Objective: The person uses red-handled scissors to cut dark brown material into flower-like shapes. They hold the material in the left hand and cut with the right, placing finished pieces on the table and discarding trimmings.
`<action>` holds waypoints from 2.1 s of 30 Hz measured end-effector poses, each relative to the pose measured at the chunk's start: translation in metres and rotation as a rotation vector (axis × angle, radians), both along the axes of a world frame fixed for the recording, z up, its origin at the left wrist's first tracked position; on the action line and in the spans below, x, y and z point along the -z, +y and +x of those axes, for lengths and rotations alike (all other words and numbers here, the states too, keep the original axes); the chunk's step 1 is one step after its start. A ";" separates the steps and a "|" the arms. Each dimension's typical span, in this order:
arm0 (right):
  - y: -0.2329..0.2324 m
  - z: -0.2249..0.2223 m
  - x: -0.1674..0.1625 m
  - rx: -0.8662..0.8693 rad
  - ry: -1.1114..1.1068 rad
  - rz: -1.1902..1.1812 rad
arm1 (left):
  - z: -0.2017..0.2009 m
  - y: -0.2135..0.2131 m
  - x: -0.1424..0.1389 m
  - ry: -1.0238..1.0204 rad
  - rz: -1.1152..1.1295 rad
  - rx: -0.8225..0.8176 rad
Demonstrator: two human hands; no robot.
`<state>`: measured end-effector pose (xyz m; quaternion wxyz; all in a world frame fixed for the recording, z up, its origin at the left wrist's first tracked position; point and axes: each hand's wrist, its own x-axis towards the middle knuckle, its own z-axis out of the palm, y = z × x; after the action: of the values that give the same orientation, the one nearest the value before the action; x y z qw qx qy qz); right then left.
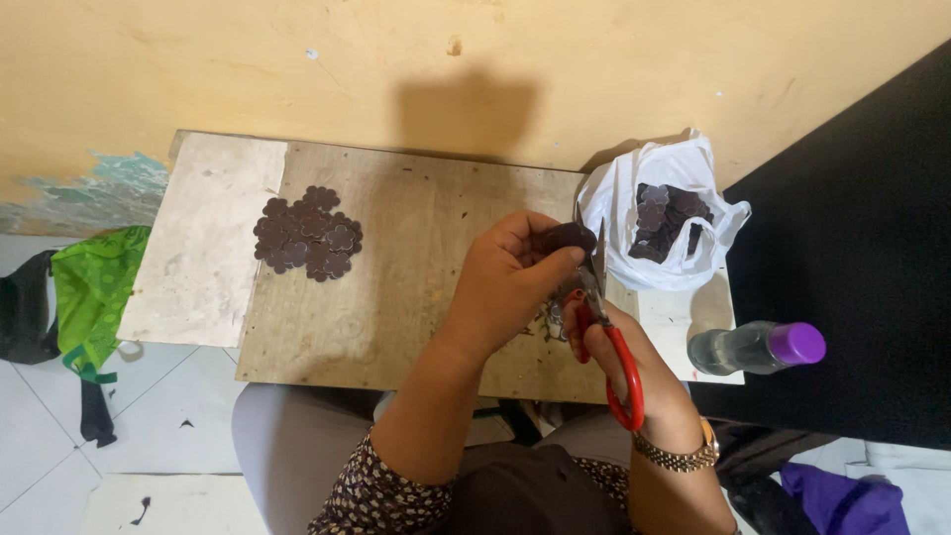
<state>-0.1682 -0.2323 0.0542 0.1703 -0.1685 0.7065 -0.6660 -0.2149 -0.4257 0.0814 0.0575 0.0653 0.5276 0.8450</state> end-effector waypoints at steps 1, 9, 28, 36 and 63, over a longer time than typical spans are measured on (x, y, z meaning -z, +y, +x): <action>0.000 0.001 0.000 0.010 -0.003 -0.005 | 0.000 0.001 0.000 0.005 0.019 0.007; 0.000 0.003 0.000 0.021 -0.012 0.025 | 0.003 0.000 0.000 -0.020 -0.035 -0.008; -0.005 0.005 0.003 0.051 -0.020 0.105 | 0.003 -0.002 0.013 -0.026 0.012 0.019; -0.008 0.004 0.001 -0.042 0.035 -0.023 | 0.005 0.000 0.014 -0.009 -0.012 -0.007; -0.011 0.008 0.000 0.077 0.037 0.057 | 0.015 0.009 -0.003 -0.051 -0.076 -0.121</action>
<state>-0.1603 -0.2429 0.0539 0.1365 -0.1485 0.7342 -0.6482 -0.2002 -0.4165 0.0847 0.0221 0.0093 0.5606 0.8278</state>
